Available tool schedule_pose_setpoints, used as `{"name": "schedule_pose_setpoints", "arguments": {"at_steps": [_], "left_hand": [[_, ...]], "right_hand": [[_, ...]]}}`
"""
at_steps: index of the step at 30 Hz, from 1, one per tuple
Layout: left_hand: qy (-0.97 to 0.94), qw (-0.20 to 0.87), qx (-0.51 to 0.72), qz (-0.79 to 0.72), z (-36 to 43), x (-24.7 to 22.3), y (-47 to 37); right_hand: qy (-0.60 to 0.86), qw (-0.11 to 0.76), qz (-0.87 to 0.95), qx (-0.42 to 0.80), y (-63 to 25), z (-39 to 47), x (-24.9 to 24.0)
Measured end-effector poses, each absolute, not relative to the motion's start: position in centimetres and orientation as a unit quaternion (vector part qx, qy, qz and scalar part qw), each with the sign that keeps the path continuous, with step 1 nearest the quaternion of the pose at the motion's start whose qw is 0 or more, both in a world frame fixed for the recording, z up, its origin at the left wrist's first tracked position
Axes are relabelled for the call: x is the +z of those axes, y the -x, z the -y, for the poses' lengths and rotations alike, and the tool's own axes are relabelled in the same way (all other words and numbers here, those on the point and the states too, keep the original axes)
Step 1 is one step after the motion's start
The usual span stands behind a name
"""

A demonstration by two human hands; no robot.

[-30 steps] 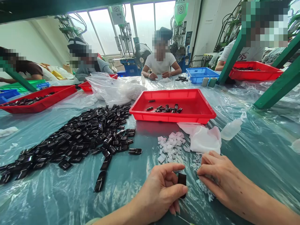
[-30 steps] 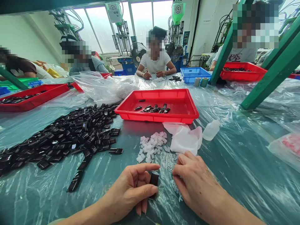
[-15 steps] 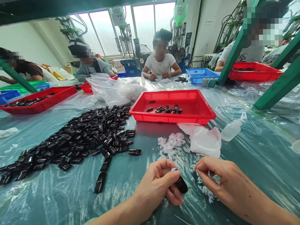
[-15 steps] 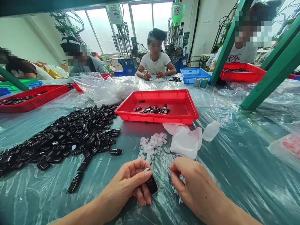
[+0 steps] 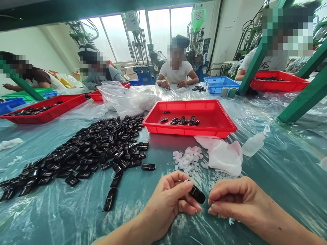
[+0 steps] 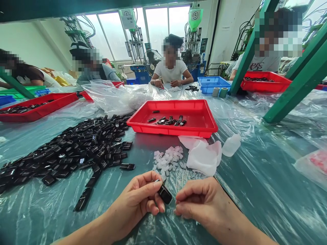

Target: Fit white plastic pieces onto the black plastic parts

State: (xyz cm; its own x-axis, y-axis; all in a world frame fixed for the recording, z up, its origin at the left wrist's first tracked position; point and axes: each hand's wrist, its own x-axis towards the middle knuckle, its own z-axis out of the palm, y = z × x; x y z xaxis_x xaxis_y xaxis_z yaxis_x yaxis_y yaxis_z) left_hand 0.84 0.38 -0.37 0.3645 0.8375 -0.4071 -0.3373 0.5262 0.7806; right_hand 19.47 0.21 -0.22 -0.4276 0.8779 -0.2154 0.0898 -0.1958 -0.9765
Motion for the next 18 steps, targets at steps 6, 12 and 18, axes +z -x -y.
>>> {"name": "schedule_pose_setpoints", "arguments": {"at_steps": [6, 12, 18], "left_hand": [[-0.279, 0.780, 0.387, -0.405, -0.5, -0.1, -0.9], [-0.288, 0.777, 0.390, -0.401, -0.2, -0.1, -0.9], [-0.351, 0.723, 0.396, -0.444, -0.6, -0.4, -0.7]], "right_hand": [[0.451, 0.262, 0.517, 0.679, -19.0, 0.0, 0.7], [0.467, 0.273, 0.633, 0.554, -19.2, -0.2, -0.3], [0.430, 0.183, 0.843, 0.266, -19.7, -0.4, -1.3]]}}
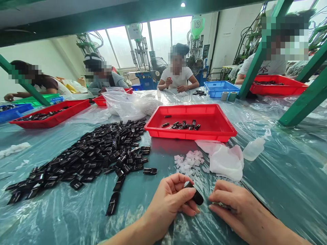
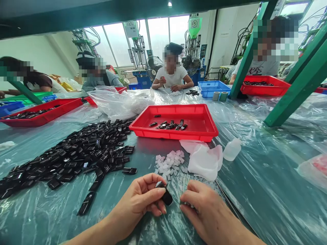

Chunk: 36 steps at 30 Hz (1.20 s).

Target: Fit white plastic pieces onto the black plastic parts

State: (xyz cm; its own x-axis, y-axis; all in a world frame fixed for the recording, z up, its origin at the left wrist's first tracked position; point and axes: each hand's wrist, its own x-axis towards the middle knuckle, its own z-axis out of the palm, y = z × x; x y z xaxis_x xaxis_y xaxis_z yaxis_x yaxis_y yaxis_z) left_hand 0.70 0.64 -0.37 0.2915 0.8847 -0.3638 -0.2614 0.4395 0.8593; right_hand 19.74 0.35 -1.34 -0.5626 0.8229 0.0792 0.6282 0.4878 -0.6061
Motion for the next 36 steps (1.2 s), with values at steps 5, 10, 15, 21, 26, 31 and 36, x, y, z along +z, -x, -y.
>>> {"name": "schedule_pose_setpoints", "arguments": {"at_steps": [5, 10, 15, 21, 26, 31, 36], "left_hand": [[-0.381, 0.646, 0.427, -0.505, -1.6, 0.4, -0.2], [-0.404, 0.601, 0.429, -0.540, -4.0, 3.1, 0.1], [-0.445, 0.519, 0.475, -0.555, -9.8, 5.7, -0.4], [-0.502, 0.423, 0.470, -0.591, -14.6, 6.0, -0.3], [-0.606, 0.311, 0.381, -0.625, -11.4, 5.2, 2.7], [-0.712, 0.208, 0.208, -0.637, -5.6, 3.9, 6.4], [-0.743, 0.135, 0.112, -0.645, -2.6, 2.4, 7.2]], "right_hand": [[0.418, 0.175, 0.861, 0.230, -19.7, -0.4, -1.7], [0.397, 0.193, 0.866, 0.234, -19.4, -0.6, -1.8], [0.384, 0.202, 0.874, 0.219, -19.3, -0.3, -1.9], [0.377, 0.194, 0.882, 0.205, -19.4, -0.3, -1.8], [0.375, 0.201, 0.880, 0.211, -19.2, -0.3, -1.7], [0.372, 0.205, 0.881, 0.211, -19.3, -0.3, -1.8], [0.372, 0.218, 0.879, 0.203, -19.3, -0.4, -1.9]]}}
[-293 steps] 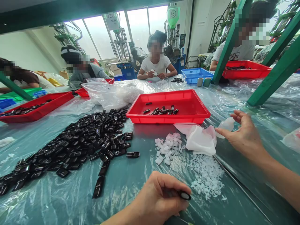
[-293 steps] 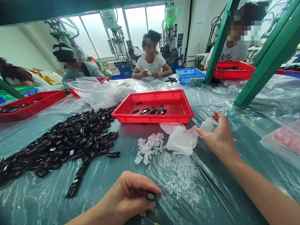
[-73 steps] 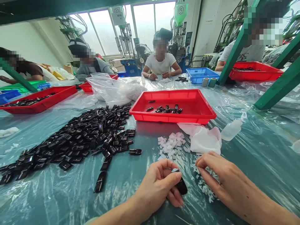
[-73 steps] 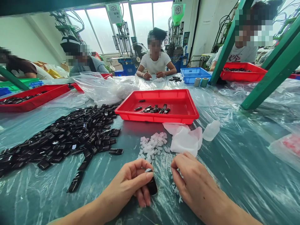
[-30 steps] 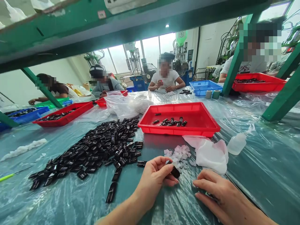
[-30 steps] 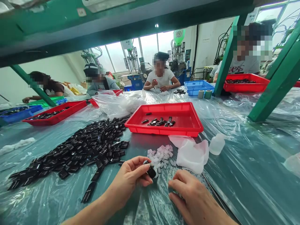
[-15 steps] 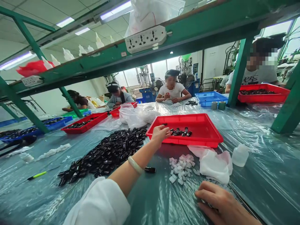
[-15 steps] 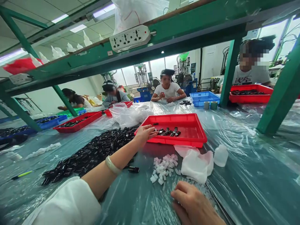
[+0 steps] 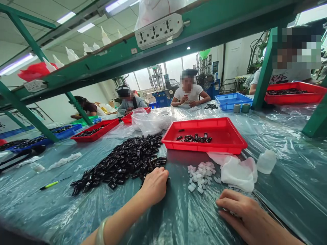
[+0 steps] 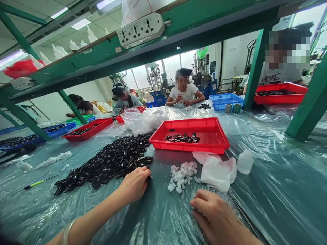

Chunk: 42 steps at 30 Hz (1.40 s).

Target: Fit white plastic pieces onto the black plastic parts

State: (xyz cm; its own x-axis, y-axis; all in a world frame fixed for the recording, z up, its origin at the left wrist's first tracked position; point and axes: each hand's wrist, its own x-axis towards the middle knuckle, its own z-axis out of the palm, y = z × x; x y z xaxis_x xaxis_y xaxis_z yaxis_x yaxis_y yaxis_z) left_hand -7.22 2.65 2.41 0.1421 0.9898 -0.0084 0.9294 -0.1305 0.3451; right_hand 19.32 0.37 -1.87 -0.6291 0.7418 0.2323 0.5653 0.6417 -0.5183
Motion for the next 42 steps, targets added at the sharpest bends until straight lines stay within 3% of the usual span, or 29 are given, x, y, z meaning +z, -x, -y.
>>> {"name": "schedule_pose_setpoints", "arguments": {"at_steps": [6, 12, 16, 23, 42], "left_hand": [[-0.781, 0.190, 0.089, -0.588, -1.2, 3.9, 4.5], [-0.690, 0.520, 0.175, -0.472, -0.3, 4.5, 0.9], [-0.617, 0.608, 0.234, -0.441, -1.1, 3.3, -0.1], [-0.487, 0.664, 0.316, -0.472, -1.4, 2.0, 0.0], [-0.467, 0.673, 0.330, -0.469, -0.8, 1.4, -0.6]], "right_hand": [[0.375, 0.283, 0.852, 0.231, -19.3, 0.1, -1.4], [0.357, 0.367, 0.806, 0.296, -19.1, 0.7, 0.3], [0.384, 0.365, 0.776, 0.342, -19.0, 0.6, 0.6], [0.431, 0.252, 0.711, 0.495, -18.7, 0.8, 0.4], [0.427, 0.192, 0.641, 0.608, -18.4, 1.2, 0.8]]}}
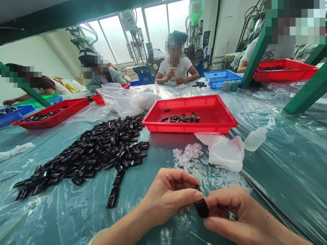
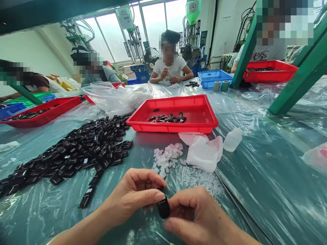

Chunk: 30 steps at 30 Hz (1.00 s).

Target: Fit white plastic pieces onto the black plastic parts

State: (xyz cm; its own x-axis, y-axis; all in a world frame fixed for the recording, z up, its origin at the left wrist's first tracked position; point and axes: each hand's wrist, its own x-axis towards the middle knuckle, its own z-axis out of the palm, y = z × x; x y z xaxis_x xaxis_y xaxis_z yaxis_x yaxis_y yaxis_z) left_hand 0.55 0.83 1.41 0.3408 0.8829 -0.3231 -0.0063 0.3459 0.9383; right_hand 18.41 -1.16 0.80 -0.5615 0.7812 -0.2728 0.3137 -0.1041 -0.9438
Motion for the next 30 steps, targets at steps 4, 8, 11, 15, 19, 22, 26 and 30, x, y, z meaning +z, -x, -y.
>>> {"name": "schedule_pose_setpoints", "arguments": {"at_steps": [4, 8, 11, 15, 19, 22, 26, 30], "left_hand": [[-0.457, 0.680, 0.332, -0.467, -0.9, 1.2, -0.7], [-0.455, 0.693, 0.304, -0.470, -0.6, 0.8, -0.9], [-0.471, 0.693, 0.284, -0.466, -0.4, 0.5, -1.0], [-0.469, 0.698, 0.283, -0.461, -0.4, 0.6, -1.1], [-0.453, 0.696, 0.300, -0.469, -0.4, 0.6, -1.1], [-0.444, 0.690, 0.323, -0.473, -0.3, 0.4, -1.1], [-0.444, 0.675, 0.336, -0.483, -0.5, 0.4, -1.1], [-0.451, 0.666, 0.348, -0.482, -0.6, 0.6, -1.0]], "right_hand": [[0.426, 0.199, 0.643, 0.604, -18.4, 1.2, 0.5], [0.409, 0.203, 0.661, 0.595, -18.2, 1.0, 0.3], [0.402, 0.205, 0.696, 0.559, -18.2, 1.0, 0.2], [0.423, 0.256, 0.766, 0.411, -18.9, 0.8, 0.0], [0.497, 0.436, 0.737, 0.141, -20.6, -0.4, -0.1], [0.582, 0.486, 0.652, -0.013, -22.2, -2.1, 0.4], [0.665, 0.533, 0.523, -0.025, -24.7, -5.2, 0.5], [0.710, 0.508, 0.487, 0.040, -26.9, -7.9, -1.8]]}}
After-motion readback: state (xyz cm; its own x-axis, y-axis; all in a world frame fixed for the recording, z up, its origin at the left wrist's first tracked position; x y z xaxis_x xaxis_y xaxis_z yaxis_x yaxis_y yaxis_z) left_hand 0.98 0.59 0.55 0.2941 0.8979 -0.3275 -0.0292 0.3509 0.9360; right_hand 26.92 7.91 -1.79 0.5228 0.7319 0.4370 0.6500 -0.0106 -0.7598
